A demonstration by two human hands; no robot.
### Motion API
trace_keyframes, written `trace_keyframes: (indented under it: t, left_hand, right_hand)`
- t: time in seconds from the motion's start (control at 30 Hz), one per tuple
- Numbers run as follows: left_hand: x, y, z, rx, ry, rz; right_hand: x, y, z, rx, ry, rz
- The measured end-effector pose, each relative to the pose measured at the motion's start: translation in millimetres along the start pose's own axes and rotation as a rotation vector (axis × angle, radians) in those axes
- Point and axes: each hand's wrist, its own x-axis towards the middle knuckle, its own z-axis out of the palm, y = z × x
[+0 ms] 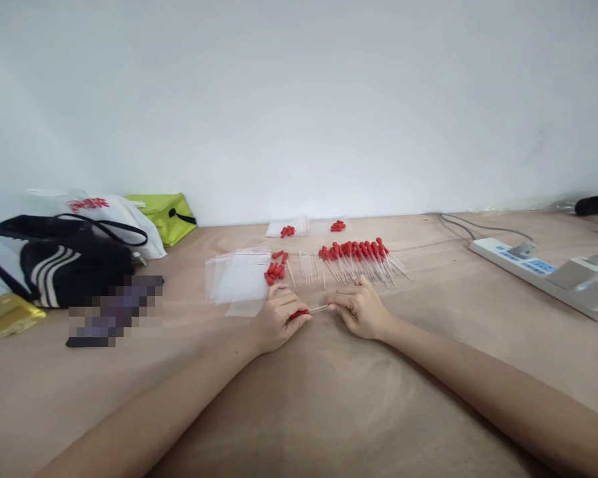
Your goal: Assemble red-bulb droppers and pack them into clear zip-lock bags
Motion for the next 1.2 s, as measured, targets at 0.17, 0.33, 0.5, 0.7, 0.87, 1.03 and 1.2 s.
trace_keyframes:
  t: [0.17, 0.33, 0.5, 0.7, 0.87, 1.03, 1.2]
  left_hand:
    - [-0.1, -1.3, 2.5, 0.018, -0.004, 0.048]
    - [2.0, 1.5, 1.3, 0.062, -0.031, 0.064]
    - [3.1, -0.8, -0.1, 0.042, 0.014, 0.045]
    - [1.8, -8.8, 1.7, 0.041, 0.113, 0.042]
    - [1.2, -8.3, 2.2, 0.184, 0.198, -0.119]
    - [0.9, -10.6, 5.0, 0.198, 0.128, -0.251]
    - [0.8, -11.2, 5.5, 0.183, 0.098, -0.266]
  right_hand:
    - [1.5, -3.2, 3.3, -0.003, -0.013, -0.012]
    - [2.0, -9.7, 8.1, -0.010, 0.004, 0.004]
    - [3.2, -11.1, 7.4, 0.004, -0.004, 0.045]
    - [5.4, -11.2, 1.4, -0.087, 0.026, -0.002]
    - [9.7, 0.6, 1.2, -0.142, 0.050, 0.197]
    - [29.7, 33.7, 3.5, -0.123, 0.227, 0.758]
    - [51.1, 57.4, 9.8, -0.192, 0.253, 0.941]
